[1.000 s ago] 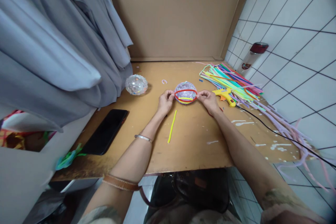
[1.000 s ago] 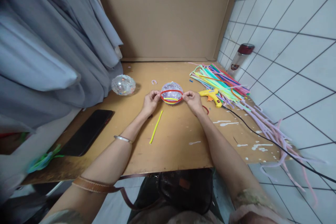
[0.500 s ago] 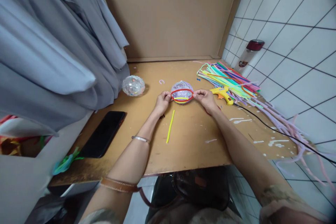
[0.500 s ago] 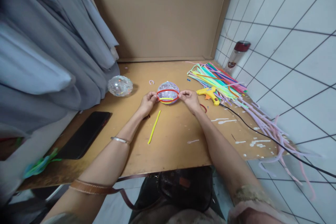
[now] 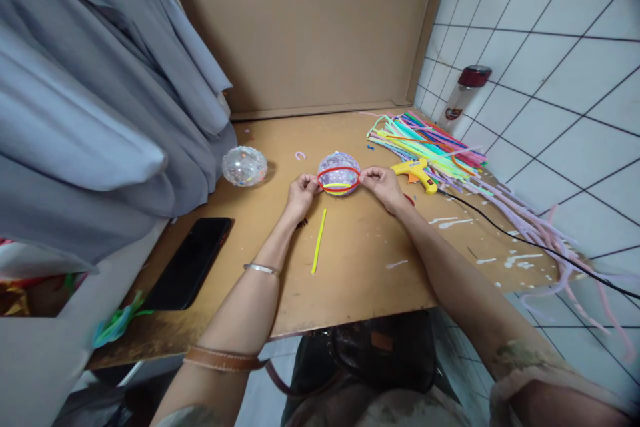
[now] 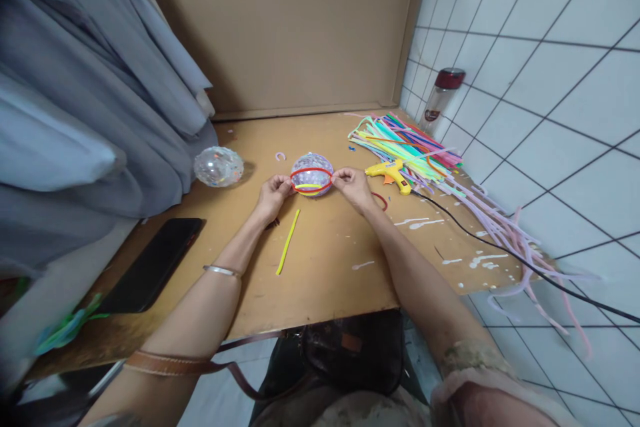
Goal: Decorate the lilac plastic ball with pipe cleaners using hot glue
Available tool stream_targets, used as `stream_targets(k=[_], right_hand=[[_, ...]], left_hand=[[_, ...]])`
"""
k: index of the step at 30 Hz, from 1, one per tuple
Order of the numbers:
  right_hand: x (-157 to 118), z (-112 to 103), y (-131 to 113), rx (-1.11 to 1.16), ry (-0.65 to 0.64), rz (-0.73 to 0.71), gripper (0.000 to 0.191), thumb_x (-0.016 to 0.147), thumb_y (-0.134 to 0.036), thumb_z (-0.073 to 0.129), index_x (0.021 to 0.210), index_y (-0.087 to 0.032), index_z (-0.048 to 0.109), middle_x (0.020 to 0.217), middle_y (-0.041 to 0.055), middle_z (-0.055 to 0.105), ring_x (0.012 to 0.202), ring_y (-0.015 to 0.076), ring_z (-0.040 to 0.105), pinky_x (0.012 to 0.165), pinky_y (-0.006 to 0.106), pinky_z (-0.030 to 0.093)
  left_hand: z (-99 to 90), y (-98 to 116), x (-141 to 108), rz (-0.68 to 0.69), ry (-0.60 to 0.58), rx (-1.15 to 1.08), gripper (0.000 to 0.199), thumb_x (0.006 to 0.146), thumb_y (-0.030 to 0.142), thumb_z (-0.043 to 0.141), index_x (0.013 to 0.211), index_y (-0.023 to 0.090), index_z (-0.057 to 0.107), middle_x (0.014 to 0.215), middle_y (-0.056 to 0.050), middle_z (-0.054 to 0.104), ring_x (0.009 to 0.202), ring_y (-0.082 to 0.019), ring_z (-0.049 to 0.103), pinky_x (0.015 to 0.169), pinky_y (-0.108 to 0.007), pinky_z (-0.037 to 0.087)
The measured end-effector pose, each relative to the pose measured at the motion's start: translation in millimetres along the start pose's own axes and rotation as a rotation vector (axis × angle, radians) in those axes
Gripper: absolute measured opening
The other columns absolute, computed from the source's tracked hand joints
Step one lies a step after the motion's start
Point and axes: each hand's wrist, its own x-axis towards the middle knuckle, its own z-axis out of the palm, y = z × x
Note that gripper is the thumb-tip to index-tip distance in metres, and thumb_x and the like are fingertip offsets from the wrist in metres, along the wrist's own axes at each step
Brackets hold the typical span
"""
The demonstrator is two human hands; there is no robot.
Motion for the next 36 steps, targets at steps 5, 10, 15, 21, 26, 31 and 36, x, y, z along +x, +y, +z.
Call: stream_targets(k=[5, 10, 15, 21, 26, 31, 36], right_hand=[[-1, 2, 0, 0.005, 0.015, 0.015, 0.017, 0.059, -0.036, 0.066, 0.064, -0.02, 0.064, 0.067, 0.0011, 0.067, 0.066, 0.0145, 0.058, 0.066, 0.028, 0.046], [-2, 4, 1, 0.02, 0.025, 0.022, 0.017, 0.06, -0.036, 0.068, 0.065, -0.02, 0.065, 0.065, 0.0004, 0.067, 0.065, 0.0146, 0.058, 0.067, 0.029, 0.048], [-1, 4, 2, 0.003, 0.038, 0.018, 0.015, 0.06, -0.034, 0.066, 0.064, -0.02, 0.065, 0.064, 0.0001, 0.067, 0.063, 0.014, 0.057, 0.064, 0.028, 0.046], [-2, 5, 3, -0.017, 0.046, 0.026, 0.02, 0.061, -0.039, 0.067, 0.066, -0.02, 0.064, 0.061, -0.0012, 0.064, 0.058, 0.0127, 0.053, 0.058, 0.026, 0.042], [-3, 5, 1, -0.037, 0.044, 0.021, 0.023, 0.059, -0.041, 0.066, 0.068, -0.02, 0.064, 0.064, 0.0001, 0.065, 0.06, 0.0139, 0.053, 0.06, 0.028, 0.041], [-3, 3, 0, -0.054, 0.034, 0.005, 0.024, 0.059, -0.043, 0.066, 0.067, -0.02, 0.063, 0.063, 0.0003, 0.064, 0.061, 0.0154, 0.055, 0.061, 0.029, 0.042], [-3, 3, -2, -0.054, 0.068, 0.011, 0.019, 0.059, -0.038, 0.064, 0.066, -0.02, 0.064, 0.063, -0.0005, 0.064, 0.063, 0.0155, 0.057, 0.064, 0.029, 0.045]], left_hand=[[-2.1, -3, 1, 0.003, -0.003, -0.011, 0.019, 0.076, 0.023, 0.074, 0.072, 0.017, 0.056, 0.068, 0.003, 0.062, 0.067, -0.01, 0.062, 0.08, -0.026, 0.055], [-1.7, -4, 3, -0.011, -0.005, -0.044, 0.019, 0.078, 0.024, 0.073, 0.073, 0.017, 0.055, 0.07, 0.004, 0.061, 0.07, -0.01, 0.063, 0.085, -0.029, 0.056], [-1.5, -3, 1, 0.004, -0.033, -0.009, 0.017, 0.078, 0.023, 0.072, 0.074, 0.017, 0.057, 0.071, 0.003, 0.062, 0.07, -0.01, 0.063, 0.084, -0.027, 0.055], [-0.3, -3, 1, -0.015, -0.004, 0.012, 0.017, 0.078, 0.025, 0.07, 0.073, 0.018, 0.056, 0.069, 0.004, 0.063, 0.069, -0.01, 0.063, 0.079, -0.025, 0.055], [1.8, -3, 2, -0.027, 0.01, 0.012, 0.013, 0.08, 0.02, 0.066, 0.073, 0.017, 0.056, 0.068, 0.004, 0.061, 0.067, -0.01, 0.062, 0.078, -0.025, 0.054], [4.5, 1, 1, -0.025, 0.004, -0.001, 0.016, 0.08, 0.015, 0.067, 0.07, 0.016, 0.055, 0.065, 0.005, 0.058, 0.063, -0.008, 0.058, 0.077, -0.024, 0.054], [8.4, 5, -2, -0.036, 0.016, -0.011, 0.017, 0.081, 0.013, 0.068, 0.069, 0.016, 0.055, 0.063, 0.005, 0.058, 0.062, -0.008, 0.058, 0.075, -0.023, 0.054]])
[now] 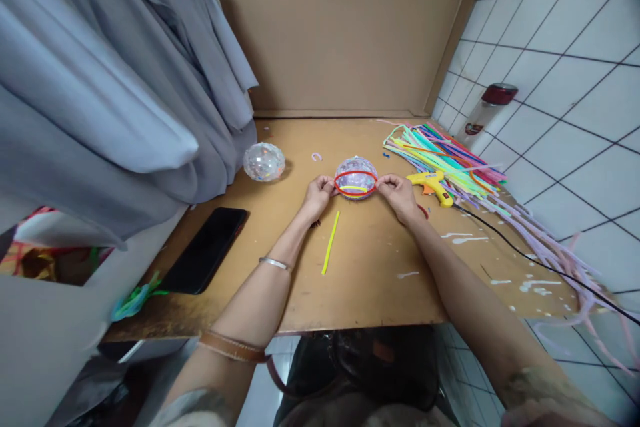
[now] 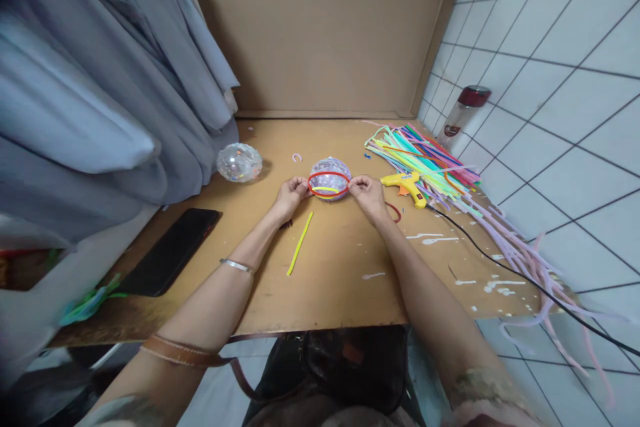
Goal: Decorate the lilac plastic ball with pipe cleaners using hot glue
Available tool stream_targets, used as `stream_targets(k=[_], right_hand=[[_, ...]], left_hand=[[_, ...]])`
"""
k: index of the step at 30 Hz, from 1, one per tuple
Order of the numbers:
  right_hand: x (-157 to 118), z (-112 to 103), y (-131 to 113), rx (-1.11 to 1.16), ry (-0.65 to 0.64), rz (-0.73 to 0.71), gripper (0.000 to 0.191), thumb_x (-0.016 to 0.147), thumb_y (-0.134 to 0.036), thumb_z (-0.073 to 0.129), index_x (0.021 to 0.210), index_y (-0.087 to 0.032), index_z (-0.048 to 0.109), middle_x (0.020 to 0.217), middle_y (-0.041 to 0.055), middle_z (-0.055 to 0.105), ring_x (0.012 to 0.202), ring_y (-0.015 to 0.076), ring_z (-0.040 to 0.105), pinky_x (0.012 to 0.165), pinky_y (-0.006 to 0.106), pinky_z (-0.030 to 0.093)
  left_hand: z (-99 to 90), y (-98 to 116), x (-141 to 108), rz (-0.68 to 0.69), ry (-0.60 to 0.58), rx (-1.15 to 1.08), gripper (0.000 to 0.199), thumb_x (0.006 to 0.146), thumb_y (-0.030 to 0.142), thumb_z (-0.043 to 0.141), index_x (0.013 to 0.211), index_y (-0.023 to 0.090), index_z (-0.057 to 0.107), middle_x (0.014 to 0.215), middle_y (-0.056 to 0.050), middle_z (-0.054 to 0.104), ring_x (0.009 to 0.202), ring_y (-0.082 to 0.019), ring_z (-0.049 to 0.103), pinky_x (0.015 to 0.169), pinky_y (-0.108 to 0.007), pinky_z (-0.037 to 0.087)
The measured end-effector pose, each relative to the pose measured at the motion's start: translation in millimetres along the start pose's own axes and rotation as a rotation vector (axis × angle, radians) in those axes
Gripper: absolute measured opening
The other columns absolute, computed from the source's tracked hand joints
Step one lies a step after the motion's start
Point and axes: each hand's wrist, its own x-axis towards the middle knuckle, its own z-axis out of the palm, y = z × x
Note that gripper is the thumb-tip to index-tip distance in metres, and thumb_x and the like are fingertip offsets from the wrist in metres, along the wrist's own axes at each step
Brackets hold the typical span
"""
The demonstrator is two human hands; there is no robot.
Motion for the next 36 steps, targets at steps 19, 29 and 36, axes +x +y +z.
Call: stream_targets(k=[19, 29, 36], right_hand=[[0.8, 1.4, 1.7, -0.024, 0.007, -0.033, 0.018, 0.061, -0.038, 0.062, 0.066, -0.021, 0.061, 0.06, -0.002, 0.061, 0.06, 0.014, 0.053, 0.061, 0.028, 0.044], [-0.9, 3.6, -3.7, -0.024, 0.042, -0.006, 0.014, 0.059, -0.034, 0.06, 0.062, -0.021, 0.06, 0.057, -0.003, 0.058, 0.056, 0.0119, 0.047, 0.056, 0.026, 0.037], [0.8, 3.2, -0.3, -0.016, 0.037, -0.012, 0.013, 0.058, -0.034, 0.06, 0.062, -0.022, 0.06, 0.057, -0.0027, 0.06, 0.056, 0.0122, 0.047, 0.055, 0.025, 0.037]], left_hand=[[0.1, -5.4, 3.8, -0.002, 0.004, -0.012, 0.019, 0.08, 0.015, 0.07, 0.069, 0.016, 0.055, 0.064, 0.004, 0.059, 0.061, -0.007, 0.06, 0.068, -0.02, 0.053], [0.7, -5.5, 1.8, 0.03, -0.002, 0.008, 0.018, 0.082, 0.016, 0.07, 0.071, 0.016, 0.055, 0.066, 0.004, 0.059, 0.062, -0.007, 0.06, 0.068, -0.02, 0.054], [0.8, -6.1, 2.1, 0.022, -0.004, 0.005, 0.017, 0.083, 0.015, 0.068, 0.072, 0.016, 0.054, 0.068, 0.004, 0.059, 0.062, -0.007, 0.061, 0.071, -0.021, 0.055]])
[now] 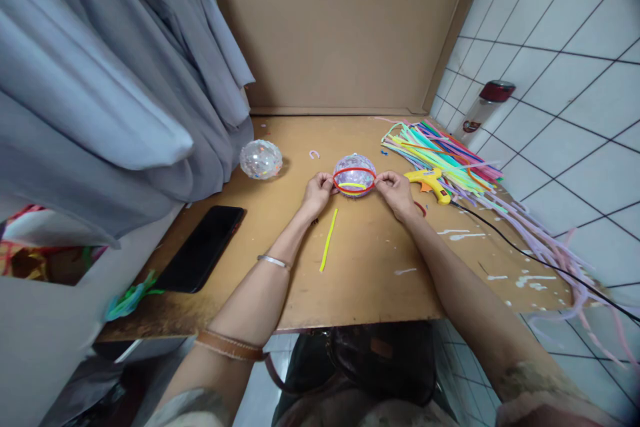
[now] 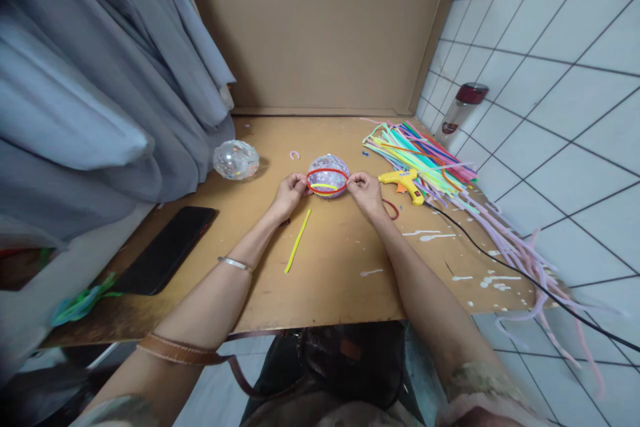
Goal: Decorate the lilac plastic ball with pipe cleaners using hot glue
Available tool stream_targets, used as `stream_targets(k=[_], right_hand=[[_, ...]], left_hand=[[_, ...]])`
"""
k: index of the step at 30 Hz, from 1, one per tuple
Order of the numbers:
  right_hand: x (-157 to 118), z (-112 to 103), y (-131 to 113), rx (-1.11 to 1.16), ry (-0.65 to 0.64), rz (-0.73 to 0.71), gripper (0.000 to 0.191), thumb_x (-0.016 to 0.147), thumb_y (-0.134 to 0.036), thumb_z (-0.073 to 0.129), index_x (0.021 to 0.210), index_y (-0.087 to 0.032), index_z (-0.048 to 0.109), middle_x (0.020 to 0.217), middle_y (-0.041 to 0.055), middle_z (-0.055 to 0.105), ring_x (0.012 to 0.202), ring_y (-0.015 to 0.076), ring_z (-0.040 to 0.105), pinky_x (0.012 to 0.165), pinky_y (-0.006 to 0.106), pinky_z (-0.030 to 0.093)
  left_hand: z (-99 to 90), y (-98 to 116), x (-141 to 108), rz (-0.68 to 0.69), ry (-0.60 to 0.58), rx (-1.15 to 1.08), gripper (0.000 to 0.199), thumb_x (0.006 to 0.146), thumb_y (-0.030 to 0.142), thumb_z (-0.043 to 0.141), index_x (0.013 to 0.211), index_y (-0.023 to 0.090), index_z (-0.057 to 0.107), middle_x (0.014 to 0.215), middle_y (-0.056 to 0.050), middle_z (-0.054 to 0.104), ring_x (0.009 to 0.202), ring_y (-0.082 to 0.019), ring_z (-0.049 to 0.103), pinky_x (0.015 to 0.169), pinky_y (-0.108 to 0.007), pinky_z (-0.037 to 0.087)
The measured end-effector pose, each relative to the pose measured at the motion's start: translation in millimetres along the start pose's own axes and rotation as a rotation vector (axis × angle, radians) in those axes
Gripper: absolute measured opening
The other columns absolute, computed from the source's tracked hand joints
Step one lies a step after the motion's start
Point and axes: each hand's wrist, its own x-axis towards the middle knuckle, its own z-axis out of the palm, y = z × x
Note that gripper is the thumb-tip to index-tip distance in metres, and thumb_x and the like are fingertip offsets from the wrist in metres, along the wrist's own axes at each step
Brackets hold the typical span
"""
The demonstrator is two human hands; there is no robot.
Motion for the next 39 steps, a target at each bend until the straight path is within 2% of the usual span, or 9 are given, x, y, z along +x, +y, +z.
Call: stream_targets(k=[17, 26, 39], right_hand=[[-0.8, -0.8, -0.4, -0.032, 0.015, 0.021, 0.009, 0.061, -0.03, 0.061, 0.063, -0.021, 0.06, 0.061, -0.0018, 0.061, 0.059, 0.0137, 0.05, 0.06, 0.028, 0.04], [1.5, -0.7, 6.9, -0.003, 0.003, -0.005, 0.013, 0.061, -0.034, 0.062, 0.064, -0.021, 0.059, 0.06, -0.0027, 0.059, 0.058, 0.0127, 0.048, 0.057, 0.026, 0.037], [2.1, -0.8, 5.5, 0.006, 0.002, -0.004, 0.013, 0.06, -0.033, 0.062, 0.065, -0.021, 0.059, 0.059, -0.0031, 0.058, 0.059, 0.0132, 0.049, 0.059, 0.027, 0.038]], left_hand=[[1.8, 3.0, -2.0, -0.003, 0.01, 0.007, 0.017, 0.086, 0.014, 0.066, 0.073, 0.016, 0.055, 0.07, 0.003, 0.06, 0.064, -0.009, 0.06, 0.074, -0.025, 0.056], [1.6, 2.3, -0.7, 0.015, 0.0, 0.018, 0.021, 0.085, 0.018, 0.071, 0.072, 0.016, 0.054, 0.066, 0.005, 0.057, 0.059, -0.005, 0.059, 0.064, -0.017, 0.054], [0.2, -0.3, 1.0, 0.021, -0.017, 0.035, 0.02, 0.086, 0.02, 0.071, 0.074, 0.016, 0.055, 0.069, 0.004, 0.058, 0.06, -0.006, 0.059, 0.068, -0.021, 0.056]])
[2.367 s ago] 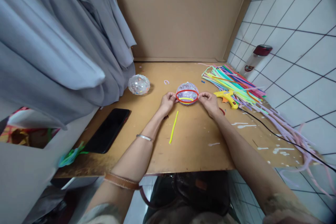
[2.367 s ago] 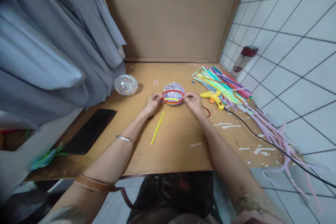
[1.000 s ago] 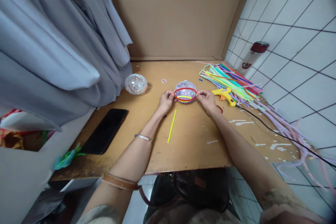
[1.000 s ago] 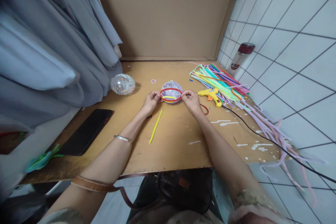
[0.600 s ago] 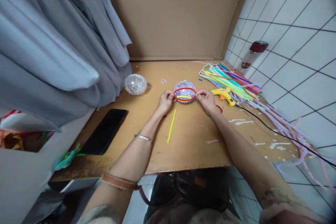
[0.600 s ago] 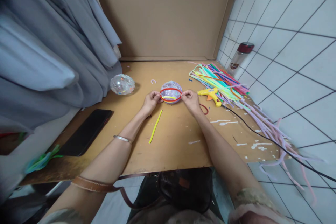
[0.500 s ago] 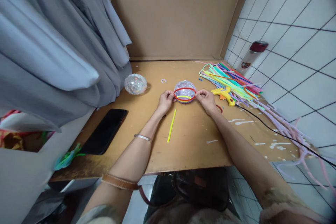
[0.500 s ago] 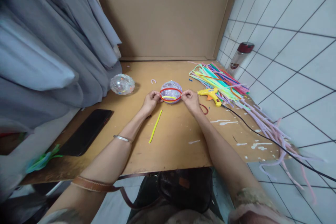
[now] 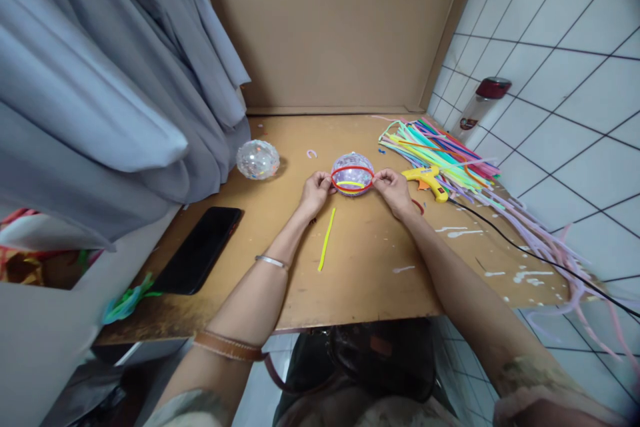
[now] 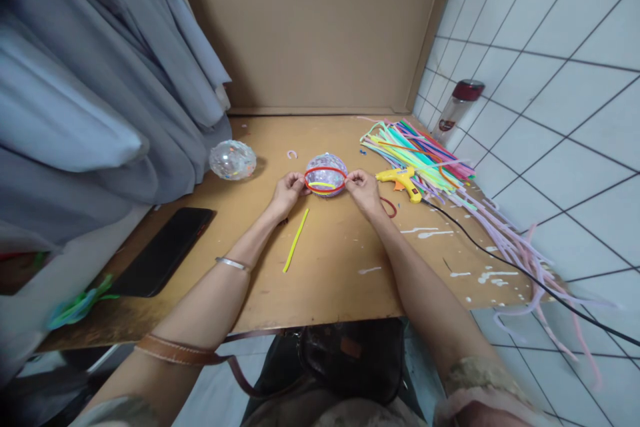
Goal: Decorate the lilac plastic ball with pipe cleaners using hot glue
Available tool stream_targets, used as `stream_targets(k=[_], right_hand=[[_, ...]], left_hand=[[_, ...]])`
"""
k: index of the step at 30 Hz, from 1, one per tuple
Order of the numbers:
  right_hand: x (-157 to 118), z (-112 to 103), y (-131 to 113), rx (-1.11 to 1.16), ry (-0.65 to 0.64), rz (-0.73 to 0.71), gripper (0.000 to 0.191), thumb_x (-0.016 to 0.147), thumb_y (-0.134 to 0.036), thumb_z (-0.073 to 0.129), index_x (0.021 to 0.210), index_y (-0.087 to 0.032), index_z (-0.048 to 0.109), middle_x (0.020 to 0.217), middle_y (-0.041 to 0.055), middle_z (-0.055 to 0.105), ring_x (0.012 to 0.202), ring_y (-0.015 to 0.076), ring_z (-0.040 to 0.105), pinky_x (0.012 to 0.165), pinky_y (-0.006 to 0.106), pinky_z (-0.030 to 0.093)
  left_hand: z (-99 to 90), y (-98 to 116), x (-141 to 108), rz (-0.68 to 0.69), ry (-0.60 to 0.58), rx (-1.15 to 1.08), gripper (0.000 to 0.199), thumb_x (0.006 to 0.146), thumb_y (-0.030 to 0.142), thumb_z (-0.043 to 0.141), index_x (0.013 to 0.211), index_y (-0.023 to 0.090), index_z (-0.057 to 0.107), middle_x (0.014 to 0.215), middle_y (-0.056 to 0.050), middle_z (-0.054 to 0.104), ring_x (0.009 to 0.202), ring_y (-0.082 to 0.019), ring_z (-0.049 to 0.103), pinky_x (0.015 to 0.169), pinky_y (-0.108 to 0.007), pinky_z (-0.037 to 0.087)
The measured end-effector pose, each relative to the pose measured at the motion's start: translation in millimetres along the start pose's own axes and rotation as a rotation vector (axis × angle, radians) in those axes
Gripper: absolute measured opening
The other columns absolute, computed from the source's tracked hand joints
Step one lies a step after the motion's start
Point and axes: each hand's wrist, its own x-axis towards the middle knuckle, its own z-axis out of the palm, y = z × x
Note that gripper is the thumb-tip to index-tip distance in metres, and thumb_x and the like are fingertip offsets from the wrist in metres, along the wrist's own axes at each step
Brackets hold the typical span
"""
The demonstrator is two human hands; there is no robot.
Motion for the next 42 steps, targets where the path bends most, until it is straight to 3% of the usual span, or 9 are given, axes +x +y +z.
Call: stream_targets(k=[16, 23, 28, 32, 37, 42], right_hand=[[0, -2, -2, 0.012, -0.011, 0.0, 0.012, 0.06, -0.032, 0.062, 0.065, -0.021, 0.06, 0.059, -0.0036, 0.058, 0.059, 0.0128, 0.048, 0.06, 0.027, 0.039], [4, -5, 6, -0.029, 0.03, 0.045, 0.007, 0.056, -0.024, 0.057, 0.061, -0.022, 0.053, 0.052, -0.0066, 0.048, 0.052, 0.0105, 0.037, 0.055, 0.025, 0.029], [3, -6, 6, 0.029, -0.027, -0.004, 0.011, 0.061, -0.027, 0.062, 0.067, -0.023, 0.054, 0.061, -0.0041, 0.055, 0.058, 0.0125, 0.046, 0.057, 0.026, 0.035], [4, -6, 4, 0.065, 0.02, -0.052, 0.013, 0.064, -0.028, 0.064, 0.067, -0.024, 0.052, 0.066, -0.0022, 0.06, 0.063, 0.0142, 0.053, 0.06, 0.027, 0.042], [7, -6, 6, 0.077, 0.088, -0.105, 0.013, 0.065, -0.029, 0.064, 0.067, -0.024, 0.051, 0.08, 0.0019, 0.068, 0.073, 0.0163, 0.06, 0.069, 0.029, 0.048], [6, -6, 8, 0.054, 0.054, -0.129, 0.015, 0.064, -0.031, 0.063, 0.068, -0.025, 0.05, 0.082, 0.0019, 0.068, 0.074, 0.0165, 0.06, 0.069, 0.029, 0.048]], left_hand=[[-0.2, -1, 0, -0.005, 0.002, 0.011, 0.018, 0.086, 0.022, 0.067, 0.075, 0.017, 0.053, 0.069, 0.004, 0.06, 0.063, -0.007, 0.061, 0.068, -0.02, 0.055], [2.4, -4, -1, 0.147, -0.043, 0.086, 0.018, 0.083, 0.031, 0.07, 0.078, 0.017, 0.06, 0.069, 0.003, 0.062, 0.064, -0.01, 0.059, 0.071, -0.023, 0.052], [3.1, 0, -2, 0.288, -0.016, 0.098, 0.02, 0.084, 0.037, 0.068, 0.081, 0.018, 0.064, 0.093, -0.005, 0.072, 0.084, -0.015, 0.066, 0.083, -0.029, 0.053], [4.9, 7, -6, 0.38, -0.008, 0.129, 0.019, 0.084, 0.036, 0.069, 0.079, 0.018, 0.067, 0.108, -0.01, 0.073, 0.105, -0.02, 0.067, 0.1, -0.035, 0.05], [9.6, 15, -14, 0.413, -0.002, 0.131, 0.016, 0.084, 0.033, 0.072, 0.08, 0.018, 0.07, 0.113, -0.011, 0.073, 0.112, -0.022, 0.068, 0.105, -0.039, 0.048], [12.0, 17, -17, 0.419, 0.007, 0.091, 0.018, 0.085, 0.035, 0.071, 0.082, 0.017, 0.068, 0.114, -0.012, 0.074, 0.112, -0.021, 0.068, 0.104, -0.037, 0.049]])
